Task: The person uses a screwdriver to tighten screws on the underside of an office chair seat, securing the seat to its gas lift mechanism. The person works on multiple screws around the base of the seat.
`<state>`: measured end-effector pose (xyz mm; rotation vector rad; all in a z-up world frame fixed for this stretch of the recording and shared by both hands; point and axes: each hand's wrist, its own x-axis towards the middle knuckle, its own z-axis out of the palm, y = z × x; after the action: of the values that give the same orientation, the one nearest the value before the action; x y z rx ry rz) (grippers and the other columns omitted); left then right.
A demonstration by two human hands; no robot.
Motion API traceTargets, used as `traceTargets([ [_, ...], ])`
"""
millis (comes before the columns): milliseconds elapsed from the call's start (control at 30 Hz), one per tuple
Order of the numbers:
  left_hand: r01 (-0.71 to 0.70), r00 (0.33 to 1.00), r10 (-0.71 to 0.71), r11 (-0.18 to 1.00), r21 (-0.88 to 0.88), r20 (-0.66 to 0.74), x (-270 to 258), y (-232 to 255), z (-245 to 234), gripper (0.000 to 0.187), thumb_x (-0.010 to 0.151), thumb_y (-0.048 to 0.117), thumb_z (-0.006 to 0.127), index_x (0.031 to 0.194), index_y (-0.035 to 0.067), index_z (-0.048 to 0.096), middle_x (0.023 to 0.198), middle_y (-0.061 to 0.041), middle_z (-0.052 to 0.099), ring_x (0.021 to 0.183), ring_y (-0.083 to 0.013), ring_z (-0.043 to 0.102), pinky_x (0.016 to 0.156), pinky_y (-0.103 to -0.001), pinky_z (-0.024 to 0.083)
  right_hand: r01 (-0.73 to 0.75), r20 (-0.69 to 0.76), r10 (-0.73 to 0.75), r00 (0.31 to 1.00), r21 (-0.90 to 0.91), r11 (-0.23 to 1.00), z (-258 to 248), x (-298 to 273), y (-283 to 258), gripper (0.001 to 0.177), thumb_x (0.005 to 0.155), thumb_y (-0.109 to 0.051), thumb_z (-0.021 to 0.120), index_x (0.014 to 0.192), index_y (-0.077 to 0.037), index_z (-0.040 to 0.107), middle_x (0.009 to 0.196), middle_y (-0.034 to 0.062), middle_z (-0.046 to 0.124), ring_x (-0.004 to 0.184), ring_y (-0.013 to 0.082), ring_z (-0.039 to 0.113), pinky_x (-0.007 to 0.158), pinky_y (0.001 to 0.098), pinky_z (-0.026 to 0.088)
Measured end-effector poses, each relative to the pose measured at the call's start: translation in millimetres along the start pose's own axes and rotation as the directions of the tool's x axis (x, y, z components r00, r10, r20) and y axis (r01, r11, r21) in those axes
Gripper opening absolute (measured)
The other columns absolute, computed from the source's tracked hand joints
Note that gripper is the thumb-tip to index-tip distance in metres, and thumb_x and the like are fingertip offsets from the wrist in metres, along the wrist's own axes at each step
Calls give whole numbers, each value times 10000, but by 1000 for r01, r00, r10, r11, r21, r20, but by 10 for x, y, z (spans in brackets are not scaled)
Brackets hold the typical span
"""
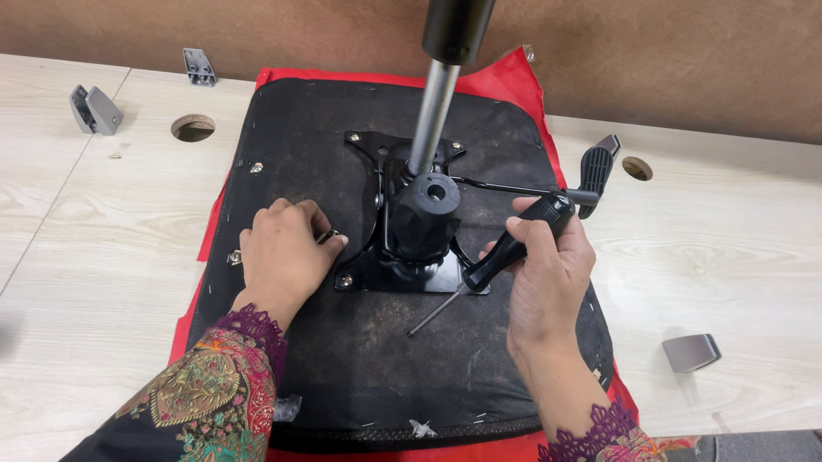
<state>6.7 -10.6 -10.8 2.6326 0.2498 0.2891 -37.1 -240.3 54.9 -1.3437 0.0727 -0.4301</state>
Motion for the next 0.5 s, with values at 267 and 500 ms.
traceTargets([
  [267,-114,991,115,993,16,-74,-3,-37,122,121,808,267,820,857,165,775,1067,-34,656,1080,-249,580,937,-449,448,36,-35,-35,999,11,999,-84,79,-7,146,904,-49,590,1042,-21,630,807,19,558,607,127,625,574,283,566],
  [500,-289,921,228,944,-159,-316,-76,14,108,127,856,229,792,882,107,766,993,-63,637,970,-268,557,857,-437,445,55,-85,-54,995,12,998,-222,187,-72,166,888,-75,597,1042,-26,631,814,12,573,604,122,613,582,285,572],
])
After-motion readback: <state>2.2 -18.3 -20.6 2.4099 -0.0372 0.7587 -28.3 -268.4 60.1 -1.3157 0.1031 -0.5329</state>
